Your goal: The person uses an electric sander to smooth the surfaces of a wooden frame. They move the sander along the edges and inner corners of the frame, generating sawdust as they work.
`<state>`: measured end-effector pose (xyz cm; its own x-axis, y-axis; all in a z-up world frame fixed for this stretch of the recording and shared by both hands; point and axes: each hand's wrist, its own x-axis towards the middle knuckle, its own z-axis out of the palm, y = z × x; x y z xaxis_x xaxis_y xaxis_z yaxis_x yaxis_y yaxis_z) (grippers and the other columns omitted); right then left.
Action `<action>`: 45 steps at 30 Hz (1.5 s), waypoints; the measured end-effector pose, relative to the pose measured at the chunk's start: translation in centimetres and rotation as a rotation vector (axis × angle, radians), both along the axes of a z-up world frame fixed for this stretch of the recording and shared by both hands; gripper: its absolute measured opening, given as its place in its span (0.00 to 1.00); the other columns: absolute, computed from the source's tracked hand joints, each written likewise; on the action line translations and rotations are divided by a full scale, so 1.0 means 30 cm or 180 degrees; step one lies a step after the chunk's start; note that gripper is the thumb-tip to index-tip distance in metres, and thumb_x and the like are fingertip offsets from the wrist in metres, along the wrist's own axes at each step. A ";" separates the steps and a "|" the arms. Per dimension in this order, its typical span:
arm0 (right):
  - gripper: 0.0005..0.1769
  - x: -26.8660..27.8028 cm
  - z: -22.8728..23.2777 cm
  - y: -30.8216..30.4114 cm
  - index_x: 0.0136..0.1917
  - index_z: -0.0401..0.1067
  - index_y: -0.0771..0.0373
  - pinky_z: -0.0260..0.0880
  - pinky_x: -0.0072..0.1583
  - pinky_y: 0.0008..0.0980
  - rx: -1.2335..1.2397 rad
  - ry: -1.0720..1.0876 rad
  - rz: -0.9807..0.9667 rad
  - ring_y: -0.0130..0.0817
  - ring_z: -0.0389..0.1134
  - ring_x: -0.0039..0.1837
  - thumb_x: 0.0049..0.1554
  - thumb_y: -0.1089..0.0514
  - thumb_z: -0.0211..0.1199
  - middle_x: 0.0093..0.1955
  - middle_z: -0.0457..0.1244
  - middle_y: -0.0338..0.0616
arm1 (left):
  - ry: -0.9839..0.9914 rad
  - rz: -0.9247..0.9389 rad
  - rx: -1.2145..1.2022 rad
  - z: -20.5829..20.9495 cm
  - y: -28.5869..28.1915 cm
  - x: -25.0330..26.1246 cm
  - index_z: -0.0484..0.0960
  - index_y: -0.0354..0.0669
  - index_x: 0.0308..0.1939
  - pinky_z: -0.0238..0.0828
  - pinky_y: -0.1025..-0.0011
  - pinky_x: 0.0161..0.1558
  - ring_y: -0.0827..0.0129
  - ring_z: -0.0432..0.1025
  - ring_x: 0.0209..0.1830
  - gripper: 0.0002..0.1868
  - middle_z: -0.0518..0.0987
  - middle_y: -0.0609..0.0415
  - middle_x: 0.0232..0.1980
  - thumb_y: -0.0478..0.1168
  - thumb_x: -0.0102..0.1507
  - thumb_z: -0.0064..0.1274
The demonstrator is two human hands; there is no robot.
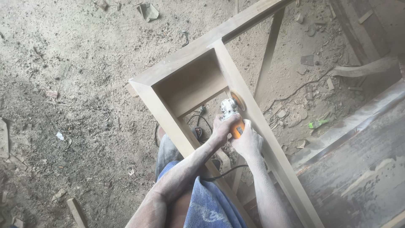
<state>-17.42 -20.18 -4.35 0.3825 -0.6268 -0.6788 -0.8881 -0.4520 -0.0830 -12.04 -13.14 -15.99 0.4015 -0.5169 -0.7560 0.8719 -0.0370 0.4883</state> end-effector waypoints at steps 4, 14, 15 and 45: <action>0.46 0.049 0.001 -0.004 0.70 0.56 0.56 0.69 0.63 0.48 -0.0069 0.0022 0.0083 0.50 0.71 0.60 0.43 0.48 0.74 0.57 0.68 0.55 | 0.0029 0.0051 0.0076 0.014 -0.016 0.074 0.69 0.28 0.51 0.80 0.66 0.46 0.65 0.78 0.41 0.32 0.79 0.42 0.44 0.46 0.54 0.67; 0.47 -0.026 0.026 0.010 0.72 0.55 0.56 0.69 0.64 0.48 -0.0043 0.0008 -0.0010 0.51 0.71 0.60 0.44 0.48 0.73 0.56 0.69 0.55 | -0.0017 -0.0095 0.0262 0.023 -0.001 -0.028 0.70 0.32 0.49 0.79 0.69 0.47 0.68 0.78 0.43 0.29 0.78 0.44 0.46 0.45 0.55 0.67; 0.47 -0.032 0.030 0.011 0.72 0.56 0.55 0.69 0.64 0.48 -0.0032 0.0052 -0.0034 0.51 0.71 0.60 0.44 0.49 0.73 0.56 0.69 0.54 | -0.0026 -0.0084 0.0348 0.023 -0.003 -0.042 0.67 0.33 0.51 0.79 0.70 0.48 0.68 0.77 0.45 0.31 0.77 0.45 0.47 0.44 0.55 0.69; 0.41 0.277 0.065 -0.011 0.67 0.57 0.57 0.70 0.63 0.49 -0.0036 -0.0162 0.0139 0.52 0.72 0.60 0.46 0.45 0.72 0.54 0.69 0.55 | -0.0119 0.0211 -0.0078 0.095 -0.021 0.310 0.77 0.31 0.45 0.79 0.72 0.41 0.72 0.79 0.36 0.21 0.82 0.50 0.40 0.45 0.58 0.64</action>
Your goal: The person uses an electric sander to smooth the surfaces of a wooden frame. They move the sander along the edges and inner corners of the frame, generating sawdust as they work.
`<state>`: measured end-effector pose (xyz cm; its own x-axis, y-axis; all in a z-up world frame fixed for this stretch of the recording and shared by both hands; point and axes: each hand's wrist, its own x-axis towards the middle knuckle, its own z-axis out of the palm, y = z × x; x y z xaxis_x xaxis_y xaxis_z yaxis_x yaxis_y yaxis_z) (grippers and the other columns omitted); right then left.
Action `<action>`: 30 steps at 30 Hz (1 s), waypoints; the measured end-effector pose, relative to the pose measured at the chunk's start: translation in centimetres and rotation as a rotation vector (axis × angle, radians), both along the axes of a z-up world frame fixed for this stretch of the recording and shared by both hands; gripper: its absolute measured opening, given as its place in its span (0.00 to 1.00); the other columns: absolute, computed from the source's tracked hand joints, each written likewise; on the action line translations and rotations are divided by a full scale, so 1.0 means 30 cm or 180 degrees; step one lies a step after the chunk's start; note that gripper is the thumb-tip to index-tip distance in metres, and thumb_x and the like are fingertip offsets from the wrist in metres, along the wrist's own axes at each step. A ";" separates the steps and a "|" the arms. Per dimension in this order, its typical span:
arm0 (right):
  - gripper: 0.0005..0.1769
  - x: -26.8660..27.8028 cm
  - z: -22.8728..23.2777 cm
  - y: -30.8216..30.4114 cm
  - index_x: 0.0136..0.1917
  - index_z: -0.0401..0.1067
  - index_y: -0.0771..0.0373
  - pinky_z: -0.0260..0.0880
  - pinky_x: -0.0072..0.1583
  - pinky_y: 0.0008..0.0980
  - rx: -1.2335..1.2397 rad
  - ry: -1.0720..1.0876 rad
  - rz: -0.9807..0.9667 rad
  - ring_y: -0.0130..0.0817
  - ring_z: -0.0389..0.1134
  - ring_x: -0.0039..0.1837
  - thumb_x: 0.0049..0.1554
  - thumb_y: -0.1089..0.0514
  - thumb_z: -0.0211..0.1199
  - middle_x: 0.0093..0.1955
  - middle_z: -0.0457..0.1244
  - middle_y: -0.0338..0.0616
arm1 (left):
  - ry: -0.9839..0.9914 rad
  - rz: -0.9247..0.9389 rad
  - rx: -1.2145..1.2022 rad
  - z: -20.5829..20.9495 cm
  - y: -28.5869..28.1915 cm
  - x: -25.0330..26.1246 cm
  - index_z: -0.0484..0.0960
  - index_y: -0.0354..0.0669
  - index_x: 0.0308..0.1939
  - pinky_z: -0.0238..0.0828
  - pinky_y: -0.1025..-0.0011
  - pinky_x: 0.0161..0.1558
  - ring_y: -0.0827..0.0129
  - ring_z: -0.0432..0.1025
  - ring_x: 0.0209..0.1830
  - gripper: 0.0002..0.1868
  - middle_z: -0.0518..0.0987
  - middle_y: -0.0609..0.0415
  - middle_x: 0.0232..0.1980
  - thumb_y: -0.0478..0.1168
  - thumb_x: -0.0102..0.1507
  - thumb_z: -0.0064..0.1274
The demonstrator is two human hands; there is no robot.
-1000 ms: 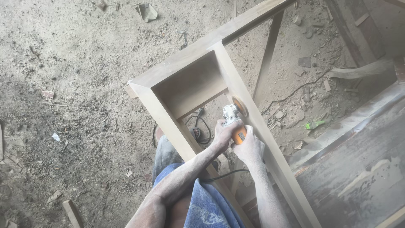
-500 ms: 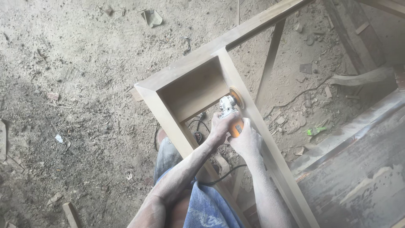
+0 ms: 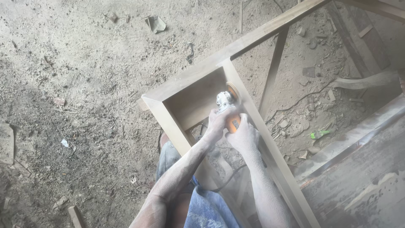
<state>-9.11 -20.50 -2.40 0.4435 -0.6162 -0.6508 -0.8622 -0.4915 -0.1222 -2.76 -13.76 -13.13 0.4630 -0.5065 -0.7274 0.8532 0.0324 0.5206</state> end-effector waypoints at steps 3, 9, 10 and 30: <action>0.41 0.029 -0.003 -0.003 0.67 0.57 0.57 0.70 0.63 0.49 0.0008 0.0011 0.0024 0.51 0.72 0.59 0.47 0.46 0.72 0.53 0.69 0.54 | -0.0085 -0.0038 -0.0300 -0.019 0.003 0.024 0.81 0.26 0.43 0.75 0.71 0.37 0.71 0.77 0.33 0.21 0.82 0.49 0.38 0.44 0.59 0.64; 0.38 0.079 -0.014 -0.005 0.65 0.58 0.57 0.70 0.63 0.50 -0.0007 0.0005 0.0052 0.51 0.72 0.59 0.47 0.48 0.72 0.53 0.69 0.53 | -0.0040 -0.0032 -0.0301 -0.064 0.004 0.068 0.81 0.28 0.43 0.75 0.71 0.37 0.70 0.77 0.34 0.19 0.81 0.49 0.38 0.44 0.58 0.63; 0.37 0.086 -0.016 -0.006 0.65 0.58 0.57 0.70 0.63 0.50 0.0012 0.0014 0.0042 0.51 0.73 0.59 0.47 0.49 0.72 0.52 0.70 0.53 | -0.0040 -0.0036 -0.0286 -0.068 0.003 0.077 0.81 0.27 0.43 0.75 0.71 0.37 0.70 0.77 0.34 0.20 0.82 0.49 0.38 0.44 0.58 0.63; 0.44 0.171 -0.030 -0.008 0.69 0.56 0.59 0.70 0.63 0.48 0.0005 -0.0032 0.0121 0.51 0.72 0.60 0.46 0.48 0.73 0.55 0.69 0.55 | 0.0186 -0.0094 -0.0292 -0.015 0.013 0.189 0.78 0.26 0.51 0.78 0.68 0.42 0.65 0.79 0.40 0.25 0.81 0.46 0.44 0.44 0.57 0.62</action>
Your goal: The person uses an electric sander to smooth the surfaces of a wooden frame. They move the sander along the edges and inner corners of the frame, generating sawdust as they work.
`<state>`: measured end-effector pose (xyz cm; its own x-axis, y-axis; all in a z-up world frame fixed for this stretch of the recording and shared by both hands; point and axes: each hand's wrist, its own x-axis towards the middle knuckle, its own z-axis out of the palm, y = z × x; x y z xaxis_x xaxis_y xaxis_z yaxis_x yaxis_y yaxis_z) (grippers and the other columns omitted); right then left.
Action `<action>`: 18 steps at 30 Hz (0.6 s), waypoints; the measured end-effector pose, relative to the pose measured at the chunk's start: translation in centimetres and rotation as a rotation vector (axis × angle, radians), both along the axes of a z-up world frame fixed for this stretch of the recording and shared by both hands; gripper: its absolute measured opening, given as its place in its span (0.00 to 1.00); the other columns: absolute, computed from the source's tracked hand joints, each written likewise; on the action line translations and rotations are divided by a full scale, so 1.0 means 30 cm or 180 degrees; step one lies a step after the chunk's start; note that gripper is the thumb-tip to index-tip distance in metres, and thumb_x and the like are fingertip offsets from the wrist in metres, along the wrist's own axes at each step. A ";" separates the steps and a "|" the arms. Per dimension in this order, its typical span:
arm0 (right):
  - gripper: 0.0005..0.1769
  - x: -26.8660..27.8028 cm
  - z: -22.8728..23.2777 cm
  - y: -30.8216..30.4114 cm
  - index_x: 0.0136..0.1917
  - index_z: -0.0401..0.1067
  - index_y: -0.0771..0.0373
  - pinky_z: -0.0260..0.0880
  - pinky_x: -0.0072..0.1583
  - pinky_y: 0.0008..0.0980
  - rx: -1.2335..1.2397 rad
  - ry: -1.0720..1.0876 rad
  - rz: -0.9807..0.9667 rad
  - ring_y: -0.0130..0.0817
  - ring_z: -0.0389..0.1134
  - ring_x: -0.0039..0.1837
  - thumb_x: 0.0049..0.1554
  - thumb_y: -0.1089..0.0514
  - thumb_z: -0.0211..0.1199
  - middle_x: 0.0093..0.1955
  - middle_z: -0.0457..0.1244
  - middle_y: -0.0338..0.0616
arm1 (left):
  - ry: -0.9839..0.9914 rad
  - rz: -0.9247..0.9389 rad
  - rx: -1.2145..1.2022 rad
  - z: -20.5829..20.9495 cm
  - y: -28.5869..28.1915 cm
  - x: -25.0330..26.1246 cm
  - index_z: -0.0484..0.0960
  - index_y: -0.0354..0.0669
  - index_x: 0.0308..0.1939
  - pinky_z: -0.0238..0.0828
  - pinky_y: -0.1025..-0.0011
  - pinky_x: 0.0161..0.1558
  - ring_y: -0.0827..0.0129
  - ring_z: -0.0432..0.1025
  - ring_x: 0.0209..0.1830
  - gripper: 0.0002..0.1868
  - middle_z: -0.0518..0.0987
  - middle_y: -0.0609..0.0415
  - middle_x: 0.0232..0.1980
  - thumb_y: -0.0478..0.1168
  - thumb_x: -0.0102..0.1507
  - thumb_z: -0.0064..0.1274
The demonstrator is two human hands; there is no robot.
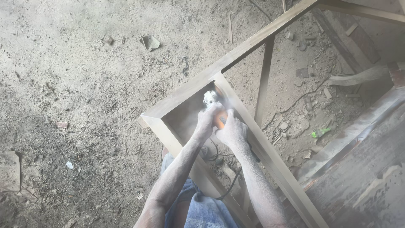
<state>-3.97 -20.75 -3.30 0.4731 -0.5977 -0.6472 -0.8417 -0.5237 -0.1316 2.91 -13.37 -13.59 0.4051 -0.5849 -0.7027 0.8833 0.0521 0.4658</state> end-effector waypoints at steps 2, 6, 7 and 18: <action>0.43 0.010 0.007 -0.002 0.69 0.55 0.59 0.71 0.63 0.47 0.0018 0.0076 -0.0030 0.50 0.72 0.59 0.46 0.48 0.73 0.55 0.69 0.55 | -0.0068 0.0029 -0.0020 0.000 0.000 0.003 0.79 0.27 0.49 0.79 0.69 0.43 0.66 0.79 0.40 0.24 0.82 0.47 0.44 0.44 0.57 0.62; 0.42 -0.028 0.020 0.003 0.67 0.56 0.58 0.71 0.62 0.47 0.0039 0.0074 -0.0036 0.50 0.73 0.58 0.47 0.47 0.73 0.54 0.69 0.55 | -0.0096 0.0011 0.0088 -0.013 -0.008 -0.041 0.82 0.29 0.46 0.78 0.69 0.41 0.66 0.78 0.37 0.21 0.82 0.47 0.41 0.44 0.58 0.62; 0.42 -0.044 0.017 0.001 0.67 0.56 0.58 0.71 0.62 0.47 -0.0001 0.0037 -0.0070 0.51 0.72 0.58 0.47 0.46 0.73 0.54 0.69 0.55 | -0.0074 -0.0005 0.0056 -0.024 -0.005 -0.053 0.82 0.29 0.46 0.78 0.69 0.41 0.67 0.79 0.37 0.21 0.83 0.48 0.41 0.44 0.58 0.62; 0.39 -0.149 -0.087 0.045 0.66 0.58 0.66 0.74 0.58 0.49 0.0021 -0.0606 -0.0208 0.54 0.74 0.53 0.43 0.61 0.68 0.47 0.70 0.59 | -0.0030 0.0000 0.0006 -0.135 0.041 -0.113 0.82 0.34 0.50 0.76 0.70 0.45 0.68 0.79 0.43 0.19 0.83 0.51 0.46 0.45 0.62 0.58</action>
